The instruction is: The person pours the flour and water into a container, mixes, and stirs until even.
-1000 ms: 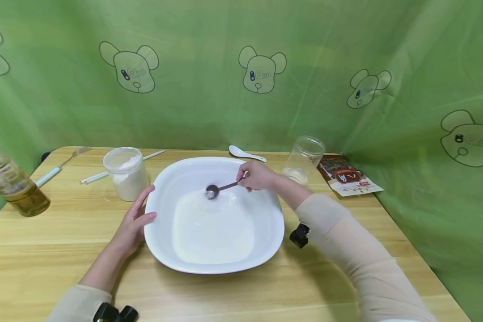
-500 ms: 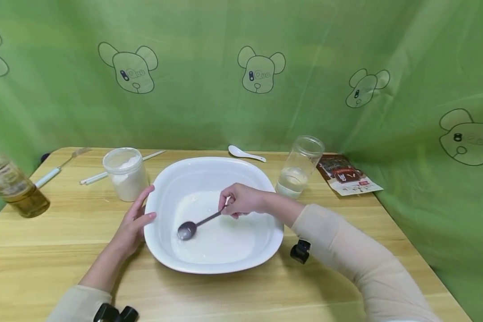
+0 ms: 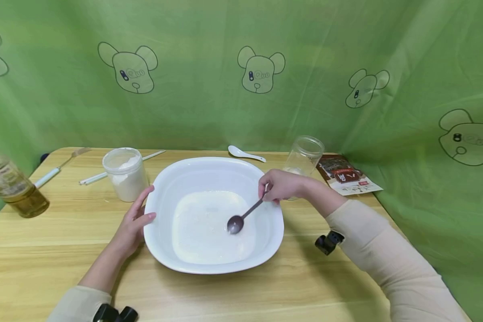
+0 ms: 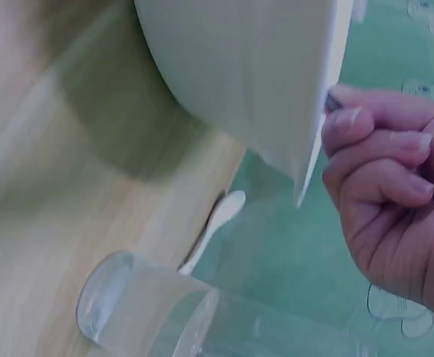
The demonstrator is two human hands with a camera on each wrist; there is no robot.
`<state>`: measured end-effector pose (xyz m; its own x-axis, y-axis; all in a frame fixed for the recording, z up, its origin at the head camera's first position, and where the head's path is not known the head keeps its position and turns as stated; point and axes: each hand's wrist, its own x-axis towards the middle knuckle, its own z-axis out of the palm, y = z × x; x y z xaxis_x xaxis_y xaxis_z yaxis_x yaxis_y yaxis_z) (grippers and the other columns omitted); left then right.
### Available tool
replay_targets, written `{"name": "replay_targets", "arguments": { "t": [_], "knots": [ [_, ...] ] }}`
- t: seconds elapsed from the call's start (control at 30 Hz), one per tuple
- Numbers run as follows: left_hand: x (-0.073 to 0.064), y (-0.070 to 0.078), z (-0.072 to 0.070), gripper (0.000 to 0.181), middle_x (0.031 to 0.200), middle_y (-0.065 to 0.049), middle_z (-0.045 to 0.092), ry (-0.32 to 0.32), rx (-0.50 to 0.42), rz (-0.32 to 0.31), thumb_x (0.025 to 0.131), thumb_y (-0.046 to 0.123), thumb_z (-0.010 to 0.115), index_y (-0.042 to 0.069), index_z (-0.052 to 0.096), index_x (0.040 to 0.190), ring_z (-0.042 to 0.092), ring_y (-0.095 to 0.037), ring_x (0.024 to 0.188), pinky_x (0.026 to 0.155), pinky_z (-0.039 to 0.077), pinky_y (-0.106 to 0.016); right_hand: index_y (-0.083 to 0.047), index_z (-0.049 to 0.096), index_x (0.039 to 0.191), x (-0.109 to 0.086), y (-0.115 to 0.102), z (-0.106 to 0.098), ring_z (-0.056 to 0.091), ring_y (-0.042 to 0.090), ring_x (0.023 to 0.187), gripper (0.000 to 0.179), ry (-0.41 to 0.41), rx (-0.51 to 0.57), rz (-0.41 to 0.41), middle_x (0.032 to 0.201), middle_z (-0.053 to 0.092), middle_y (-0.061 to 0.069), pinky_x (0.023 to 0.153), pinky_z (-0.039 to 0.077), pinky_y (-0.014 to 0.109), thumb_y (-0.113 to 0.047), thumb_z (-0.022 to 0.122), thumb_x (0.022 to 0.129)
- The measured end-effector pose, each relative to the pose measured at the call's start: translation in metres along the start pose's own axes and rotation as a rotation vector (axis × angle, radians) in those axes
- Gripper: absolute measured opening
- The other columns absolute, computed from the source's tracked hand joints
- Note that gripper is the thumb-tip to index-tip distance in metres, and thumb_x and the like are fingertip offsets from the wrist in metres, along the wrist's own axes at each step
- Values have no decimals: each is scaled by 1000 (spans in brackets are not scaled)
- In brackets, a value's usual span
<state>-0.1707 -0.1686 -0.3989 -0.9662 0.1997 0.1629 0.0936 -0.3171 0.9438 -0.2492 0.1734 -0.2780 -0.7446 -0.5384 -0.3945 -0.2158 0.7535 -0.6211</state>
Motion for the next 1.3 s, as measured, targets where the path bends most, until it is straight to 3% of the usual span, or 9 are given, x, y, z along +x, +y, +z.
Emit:
{"name": "replay_targets", "arguments": {
  "t": [0.3, 0.6, 0.73, 0.9, 1.1, 1.3],
  "knots": [
    [-1, 0, 1, 57, 110, -14, 43, -4, 5, 12, 84, 1, 43, 20, 27, 135, 56, -20, 86, 62, 52, -37, -1, 58, 76, 26, 1, 0, 40, 11, 42, 6, 273, -40, 50, 49, 48, 5, 38, 30, 18, 3, 55, 72],
    [-1, 1, 1, 58, 112, -16, 40, 5, 9, 0, 83, 2, 44, 21, 27, 135, 56, -20, 86, 63, 52, -37, -3, 58, 75, 60, -22, 29, 37, 11, 38, 6, 339, 67, 46, 48, 50, 6, 34, 27, 17, 2, 56, 73],
    [-1, 1, 1, 58, 113, -15, 40, 5, 6, 8, 83, 2, 44, 22, 28, 134, 55, -20, 87, 63, 52, -37, -3, 58, 75, 65, -28, 43, 37, 11, 37, 6, 284, 159, 19, 48, 49, 6, 33, 25, 17, 3, 56, 74],
    [-1, 1, 1, 58, 115, -13, 40, 6, 11, 8, 83, 2, 44, 21, 27, 135, 55, -20, 89, 64, 52, -36, -2, 58, 77, 58, -35, 56, 30, 10, 36, 6, 134, 236, 3, 48, 47, 7, 33, 21, 18, 3, 56, 75],
    [-1, 0, 1, 58, 114, -13, 39, 9, 4, 10, 83, 1, 44, 21, 28, 135, 55, -19, 88, 64, 52, -36, -1, 59, 78, 37, -34, 55, 30, 9, 36, 7, -40, 190, -21, 47, 47, 6, 34, 20, 17, 4, 56, 75],
    [0, 0, 1, 58, 114, -13, 40, 8, -2, 13, 83, 1, 44, 20, 27, 135, 56, -19, 87, 63, 52, -37, -2, 59, 77, 9, -20, 35, 34, 9, 39, 9, -151, 92, -35, 48, 46, 5, 36, 23, 16, 5, 55, 74]
  ]
}}
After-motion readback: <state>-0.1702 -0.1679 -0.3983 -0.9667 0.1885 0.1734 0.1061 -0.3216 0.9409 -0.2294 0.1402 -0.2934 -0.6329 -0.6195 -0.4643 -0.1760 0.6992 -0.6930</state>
